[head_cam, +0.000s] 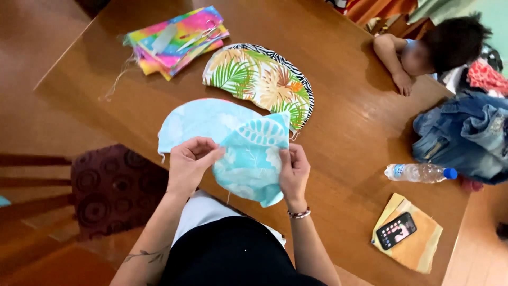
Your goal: A person is seen aligning and folding pre-cut fabric pieces on a table, likely preparing them for assembly into a garment or accessory.
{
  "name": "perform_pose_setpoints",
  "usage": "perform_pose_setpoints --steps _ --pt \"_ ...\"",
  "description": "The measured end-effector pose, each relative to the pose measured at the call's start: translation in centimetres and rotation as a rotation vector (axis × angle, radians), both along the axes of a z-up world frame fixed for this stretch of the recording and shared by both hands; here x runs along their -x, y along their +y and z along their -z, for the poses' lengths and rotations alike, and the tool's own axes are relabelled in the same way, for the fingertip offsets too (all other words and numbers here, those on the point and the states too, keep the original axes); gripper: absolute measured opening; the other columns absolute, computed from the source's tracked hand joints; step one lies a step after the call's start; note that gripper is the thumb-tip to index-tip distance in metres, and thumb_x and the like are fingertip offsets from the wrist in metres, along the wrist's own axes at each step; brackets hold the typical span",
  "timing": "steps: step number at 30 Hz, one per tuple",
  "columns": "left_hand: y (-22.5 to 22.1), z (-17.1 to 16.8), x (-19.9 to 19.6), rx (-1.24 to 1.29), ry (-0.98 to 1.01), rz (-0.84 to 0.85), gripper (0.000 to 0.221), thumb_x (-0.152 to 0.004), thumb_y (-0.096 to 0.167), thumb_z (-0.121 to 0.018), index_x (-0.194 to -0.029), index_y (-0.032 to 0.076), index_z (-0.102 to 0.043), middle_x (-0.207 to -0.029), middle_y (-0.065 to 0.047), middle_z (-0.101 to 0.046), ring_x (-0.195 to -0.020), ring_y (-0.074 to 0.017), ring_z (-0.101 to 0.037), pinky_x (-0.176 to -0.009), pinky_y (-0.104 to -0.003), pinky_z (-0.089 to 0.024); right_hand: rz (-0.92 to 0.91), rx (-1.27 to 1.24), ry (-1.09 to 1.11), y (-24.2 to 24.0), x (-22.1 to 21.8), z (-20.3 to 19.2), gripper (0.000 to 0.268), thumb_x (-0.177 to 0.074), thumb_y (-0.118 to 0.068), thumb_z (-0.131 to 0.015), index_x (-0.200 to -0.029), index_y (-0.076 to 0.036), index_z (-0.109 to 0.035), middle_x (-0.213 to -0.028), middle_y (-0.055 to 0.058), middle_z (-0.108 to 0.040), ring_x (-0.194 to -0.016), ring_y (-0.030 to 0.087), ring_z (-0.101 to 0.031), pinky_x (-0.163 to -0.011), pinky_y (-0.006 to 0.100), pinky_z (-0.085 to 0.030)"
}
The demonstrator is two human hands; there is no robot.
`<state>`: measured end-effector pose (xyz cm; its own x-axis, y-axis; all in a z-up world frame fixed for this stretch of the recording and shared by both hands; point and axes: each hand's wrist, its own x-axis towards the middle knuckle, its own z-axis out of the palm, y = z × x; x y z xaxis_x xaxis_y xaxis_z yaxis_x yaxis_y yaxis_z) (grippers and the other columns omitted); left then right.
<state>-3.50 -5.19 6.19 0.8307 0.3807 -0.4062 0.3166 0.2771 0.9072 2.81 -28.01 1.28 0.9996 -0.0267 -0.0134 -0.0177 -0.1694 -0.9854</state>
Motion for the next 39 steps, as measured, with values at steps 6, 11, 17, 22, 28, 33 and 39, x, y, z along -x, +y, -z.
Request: perform_pose_setpoints --steps 6,11,17,22,28,33,39 --pt "2.4 1.3 -3.3 -0.091 -0.147 0.079 0.018 -0.089 0.004 -0.071 -0.104 0.013 -0.074 -0.095 -0.006 -0.074 -0.063 -0.0060 -0.059 -0.057 -0.021 -0.051 -0.019 0.292 0.087 3.6 2.2 -0.5 0.027 -0.095 -0.030 -0.070 -0.110 -0.011 -0.058 -0.083 0.012 -0.071 -0.085 0.024 -0.068 -0.074 0.043 -0.057" --pt "3.3 0.3 -4.3 -0.573 -0.608 0.334 0.020 -0.090 0.004 -0.072 -0.105 0.017 -0.078 -0.083 -0.001 -0.078 -0.053 -0.0124 -0.061 -0.053 -0.025 -0.052 0.005 0.544 -0.625 5.8 1.8 -5.7 0.084 -0.077 -0.032 -0.089 -0.137 0.003 -0.042 -0.143 0.028 -0.041 -0.135 0.045 -0.042 -0.116 0.057 -0.028" --pt "3.9 -0.2 -4.3 -0.860 -1.018 0.449 0.029 -0.093 0.001 -0.063 -0.106 0.023 -0.076 -0.082 0.010 -0.075 -0.058 -0.0127 -0.068 -0.058 -0.025 -0.057 -0.322 0.694 -0.493 7.9 1.3 -9.6 0.034 -0.087 -0.034 -0.076 -0.114 -0.016 -0.068 -0.100 0.005 -0.067 -0.101 0.028 -0.065 -0.093 0.042 -0.051" --pt "6.6 0.4 -4.0 -0.711 -0.748 0.515 0.029 -0.085 0.022 -0.080 -0.113 0.023 -0.073 -0.098 0.006 -0.077 -0.058 -0.0162 -0.065 -0.058 -0.030 -0.056 -0.349 0.519 -0.197 7.1 1.3 -7.9 0.008 -0.089 -0.017 -0.074 -0.095 -0.021 -0.076 -0.086 -0.004 -0.078 -0.081 0.017 -0.075 -0.077 0.031 -0.059" --pt "9.9 1.3 -2.6 -0.575 -0.395 0.653 0.019 -0.079 0.010 -0.081 -0.097 0.015 -0.079 -0.085 -0.005 -0.079 -0.071 -0.0217 -0.074 -0.069 -0.035 -0.060 -0.269 0.564 -0.099 5.4 1.9 -6.8 0.016 -0.098 -0.022 -0.062 -0.100 -0.026 -0.078 -0.089 -0.007 -0.080 -0.082 0.016 -0.076 -0.081 0.030 -0.058" --pt "9.2 2.7 -2.4 -0.578 -0.256 0.598 0.015 -0.079 0.008 -0.079 -0.089 0.020 -0.080 -0.077 0.001 -0.077 -0.074 -0.0161 -0.073 -0.073 -0.032 -0.060 -0.285 0.609 -0.286 5.9 2.4 -7.3 0.029 -0.097 -0.005 -0.057 -0.104 -0.022 -0.079 -0.098 -0.003 -0.079 -0.099 0.021 -0.073 -0.091 0.034 -0.056" --pt "8.7 5.3 -2.3 -0.755 -0.345 0.513 0.016 -0.071 0.011 -0.084 -0.080 0.023 -0.079 -0.068 0.005 -0.073 -0.068 -0.0113 -0.070 -0.066 -0.023 -0.058 -0.153 0.661 -0.294 6.1 2.8 -5.3 0.025 -0.095 -0.005 -0.064 -0.099 -0.025 -0.080 -0.090 -0.009 -0.078 -0.093 0.014 -0.072 -0.091 0.030 -0.054"
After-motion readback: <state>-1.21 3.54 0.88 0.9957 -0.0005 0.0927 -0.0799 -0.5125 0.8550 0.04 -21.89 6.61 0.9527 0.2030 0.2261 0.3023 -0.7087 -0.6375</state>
